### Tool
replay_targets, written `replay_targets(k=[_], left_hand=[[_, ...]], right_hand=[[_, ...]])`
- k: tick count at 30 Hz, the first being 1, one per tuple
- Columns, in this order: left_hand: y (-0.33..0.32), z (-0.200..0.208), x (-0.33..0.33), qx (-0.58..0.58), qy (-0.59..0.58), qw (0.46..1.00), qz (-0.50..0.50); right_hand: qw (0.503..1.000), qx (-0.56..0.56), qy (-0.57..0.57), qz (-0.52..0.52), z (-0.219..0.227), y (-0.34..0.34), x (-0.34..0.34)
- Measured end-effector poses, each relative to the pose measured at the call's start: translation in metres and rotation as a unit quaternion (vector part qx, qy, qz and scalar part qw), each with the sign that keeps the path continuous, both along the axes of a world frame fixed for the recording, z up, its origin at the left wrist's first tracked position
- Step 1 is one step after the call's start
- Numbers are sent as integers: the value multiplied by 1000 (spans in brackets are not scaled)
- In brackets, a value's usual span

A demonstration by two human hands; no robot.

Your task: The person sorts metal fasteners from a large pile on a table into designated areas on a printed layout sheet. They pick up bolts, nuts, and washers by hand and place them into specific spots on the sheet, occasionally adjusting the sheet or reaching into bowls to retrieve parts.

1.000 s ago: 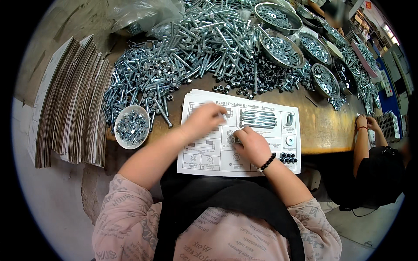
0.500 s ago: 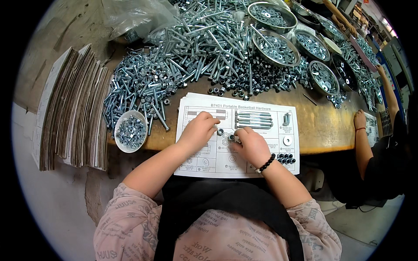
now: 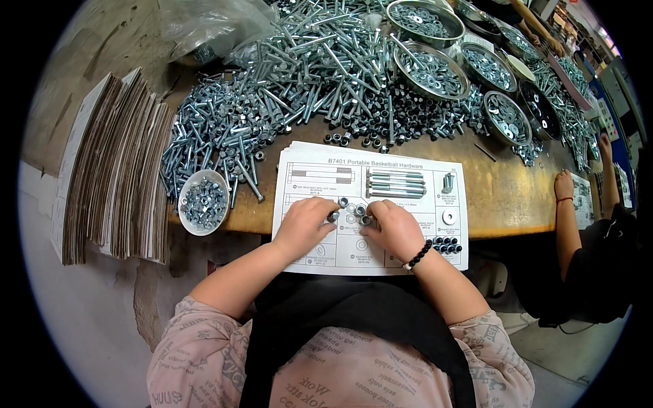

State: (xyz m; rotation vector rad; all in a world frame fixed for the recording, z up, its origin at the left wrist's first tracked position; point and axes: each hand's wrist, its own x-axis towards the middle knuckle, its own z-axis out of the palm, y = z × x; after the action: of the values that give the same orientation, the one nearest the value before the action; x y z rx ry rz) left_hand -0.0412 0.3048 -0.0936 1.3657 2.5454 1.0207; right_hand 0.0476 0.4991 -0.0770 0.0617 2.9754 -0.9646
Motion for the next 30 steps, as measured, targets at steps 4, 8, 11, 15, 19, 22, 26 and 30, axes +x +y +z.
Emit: replay_targets(k=[4,8,11,15,19,22,26,30], left_hand=[[7,-2,6,-16,-30,999,-22],[18,4,10,9,-61,998,8],[23,5,-2,-11,-64,998,-19],[30,2,-4,-42,-82,994,-58],[34,4,-2,-4,-67,995,-69],[32,3,-4,3,-89,993,-72],[34,-2,-6,5,-110,992,-66],[31,3,-5,20,-117,991,-62]], right_hand=[[1000,6,-19,15,-2,-1,0],[1000,-5,-5,23,-4,-1,0],[999,2,-5,41,-2,2,-3],[999,27,-5,42,-9,1,-6],[998,31,-48,14,0,0,-9],[999,27,-38,15,-1,3,-6],[998,33,-49,18,-2,3,-7],[998,24,-49,25,0,5,-8]])
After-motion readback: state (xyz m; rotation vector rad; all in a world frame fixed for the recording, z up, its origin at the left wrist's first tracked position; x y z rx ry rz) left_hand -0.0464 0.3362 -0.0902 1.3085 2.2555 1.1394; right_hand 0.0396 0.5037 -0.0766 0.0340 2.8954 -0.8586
